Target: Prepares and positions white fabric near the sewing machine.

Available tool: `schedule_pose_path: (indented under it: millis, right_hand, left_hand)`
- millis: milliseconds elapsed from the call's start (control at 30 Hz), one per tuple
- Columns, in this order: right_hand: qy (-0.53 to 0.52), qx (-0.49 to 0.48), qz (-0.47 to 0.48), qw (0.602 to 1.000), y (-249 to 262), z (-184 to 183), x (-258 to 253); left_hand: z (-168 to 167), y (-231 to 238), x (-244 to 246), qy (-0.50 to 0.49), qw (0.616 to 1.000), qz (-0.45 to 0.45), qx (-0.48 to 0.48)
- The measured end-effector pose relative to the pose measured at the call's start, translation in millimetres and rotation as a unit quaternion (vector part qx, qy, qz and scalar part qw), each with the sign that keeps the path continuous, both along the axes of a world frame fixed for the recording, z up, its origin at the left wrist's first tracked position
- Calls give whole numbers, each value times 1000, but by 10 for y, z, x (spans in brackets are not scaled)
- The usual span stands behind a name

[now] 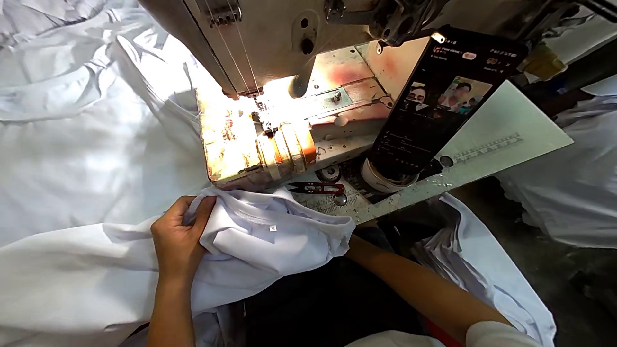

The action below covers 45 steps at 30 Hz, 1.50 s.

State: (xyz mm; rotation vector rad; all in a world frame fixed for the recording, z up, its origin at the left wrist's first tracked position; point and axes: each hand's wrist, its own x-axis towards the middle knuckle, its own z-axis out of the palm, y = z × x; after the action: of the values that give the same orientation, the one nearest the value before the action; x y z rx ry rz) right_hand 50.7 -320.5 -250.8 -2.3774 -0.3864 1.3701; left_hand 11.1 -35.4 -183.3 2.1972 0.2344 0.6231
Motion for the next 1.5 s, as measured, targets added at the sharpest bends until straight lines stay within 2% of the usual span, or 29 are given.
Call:
schedule_pose_path:
  millis: [100, 200, 400, 500, 533, 633, 700, 867, 933, 1033, 1133, 1233, 1300, 1400, 1500]
  right_hand:
    - [12, -7, -19, 1000, 10, 152, 13]
    - [12, -14, 22, 1000, 13, 261, 10]
    - [-20, 3, 35, 999, -1, 2, -12]
    - [-65, 43, 39, 996, -60, -170, -77]
    - [-63, 41, 37, 996, -58, -127, -74]
    - [1, -14, 12, 1000, 27, 392, 0]
    - [4, -15, 14, 1000, 39, 400, -1]
    - [-19, 3, 63, 998, -13, 220, -3]
    - [-87, 69, 49, 993, -105, -16, -86]
    - [-10, 5, -22, 1000, 17, -22, -32]
    - [-76, 50, -5, 996, -55, -479, -126]
    - [-85, 54, -47, 994, -79, -644, -159]
    - [-89, 51, -18, 995, -61, -601, -145]
    - [-57, 27, 49, 997, -17, -300, -23]
    - [-26, 5, 33, 999, 12, -26, 18]
  left_hand:
    - [14, -11, 2, 2, 1000, 1, 2]
    - [17, -12, -3, 1, 1000, 1, 2]
    - [7, -9, 1, 0, 1000, 2, 6]
    - [-2, -3, 0, -2, 1000, 3, 8]
    - [2, -5, -1, -1, 1000, 3, 9]
    - [5, -5, -5, -2, 1000, 0, 2]
    - [4, -5, -4, -4, 1000, 0, -1]
    - [14, -12, -3, 0, 1000, 6, 7]
    - [10, -10, -3, 1, 1000, 7, 11]
    - [3, 5, -5, 0, 1000, 0, 14]
    - [-5, 7, -7, 0, 1000, 2, 15]
    - [-6, 8, -8, 0, 1000, 4, 12]
    - [-3, 6, -9, 0, 1000, 4, 9]
    - [1, 1, -6, 2, 1000, 7, 14]
    - [7, -12, -6, 1, 1000, 6, 14]
